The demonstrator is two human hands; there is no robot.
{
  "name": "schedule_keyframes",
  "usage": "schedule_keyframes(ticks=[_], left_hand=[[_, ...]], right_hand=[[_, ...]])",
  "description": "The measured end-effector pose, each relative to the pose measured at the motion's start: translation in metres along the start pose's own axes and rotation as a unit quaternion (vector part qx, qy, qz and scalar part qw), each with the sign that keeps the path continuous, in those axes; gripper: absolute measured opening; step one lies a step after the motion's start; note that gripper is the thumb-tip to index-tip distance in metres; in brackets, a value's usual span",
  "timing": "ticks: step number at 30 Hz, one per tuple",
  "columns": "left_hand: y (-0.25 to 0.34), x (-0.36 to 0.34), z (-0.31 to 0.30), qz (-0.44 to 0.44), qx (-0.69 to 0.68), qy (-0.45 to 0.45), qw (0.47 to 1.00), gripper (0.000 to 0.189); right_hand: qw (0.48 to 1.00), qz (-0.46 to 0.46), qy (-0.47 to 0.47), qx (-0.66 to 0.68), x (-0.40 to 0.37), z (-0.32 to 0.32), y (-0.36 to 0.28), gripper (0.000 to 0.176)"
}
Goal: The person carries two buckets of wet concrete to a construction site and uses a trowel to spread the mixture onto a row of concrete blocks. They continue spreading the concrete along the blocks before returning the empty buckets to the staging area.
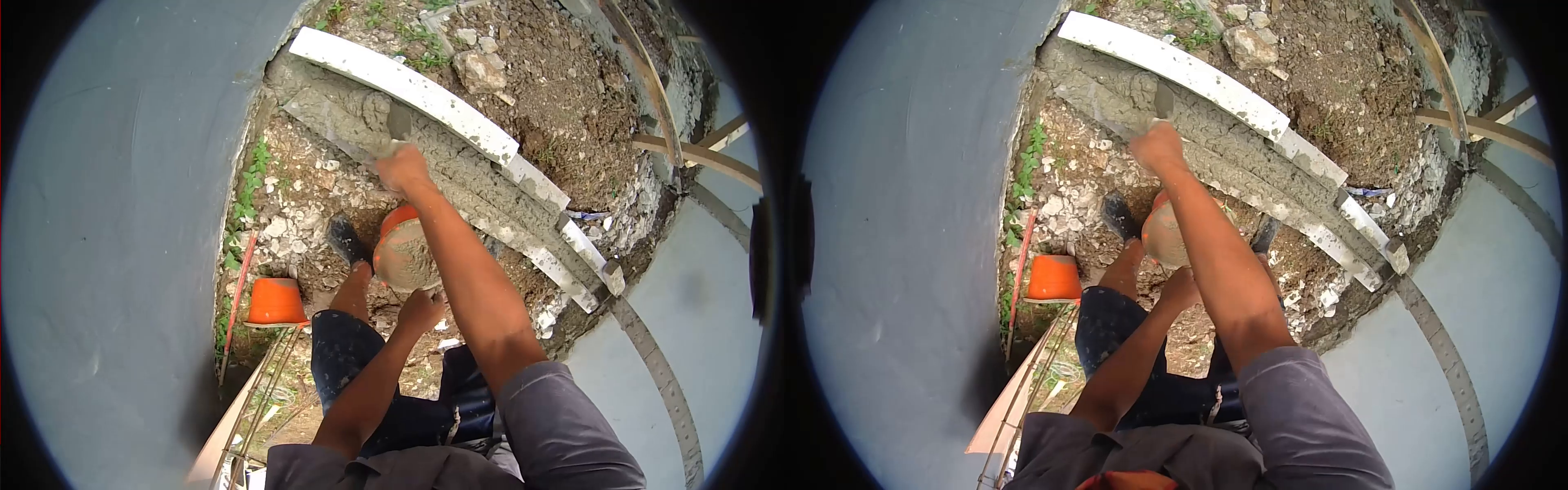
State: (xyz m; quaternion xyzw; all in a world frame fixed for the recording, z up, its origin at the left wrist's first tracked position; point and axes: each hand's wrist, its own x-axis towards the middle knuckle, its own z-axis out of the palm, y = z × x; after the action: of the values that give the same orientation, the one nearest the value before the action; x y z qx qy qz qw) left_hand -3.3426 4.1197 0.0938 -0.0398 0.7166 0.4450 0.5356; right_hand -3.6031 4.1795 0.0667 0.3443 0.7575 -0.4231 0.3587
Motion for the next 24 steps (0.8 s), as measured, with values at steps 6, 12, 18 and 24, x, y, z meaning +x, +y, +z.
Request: schedule_keyframes(ticks=[6,12,18,24], left_hand=[[0.054,-0.010,-0.046,-0.119,-0.029,-0.026,0.992,0.039],[-0.041,0.032,0.022,0.046,0.013,0.013,0.999,0.042],[0.037,-0.004,-0.054,-0.052,-0.040,0.038,0.997,0.042],[0.045,-0.007,-0.066,-0.088,-0.077,0.014,0.993,0.043]], right_hand=[[0.996,0.010,0.031,-0.078,0.005,-0.025,0.074,0.018],[0.997,0.005,-0.056,-0.057,0.008,0.026,-0.113,0.022],[0.973,-0.163,0.035,-0.162,0.003,0.020,-0.116,0.025],[0.944,-0.215,-0.065,-0.242,-0.023,-0.034,-0.014,0.050]])
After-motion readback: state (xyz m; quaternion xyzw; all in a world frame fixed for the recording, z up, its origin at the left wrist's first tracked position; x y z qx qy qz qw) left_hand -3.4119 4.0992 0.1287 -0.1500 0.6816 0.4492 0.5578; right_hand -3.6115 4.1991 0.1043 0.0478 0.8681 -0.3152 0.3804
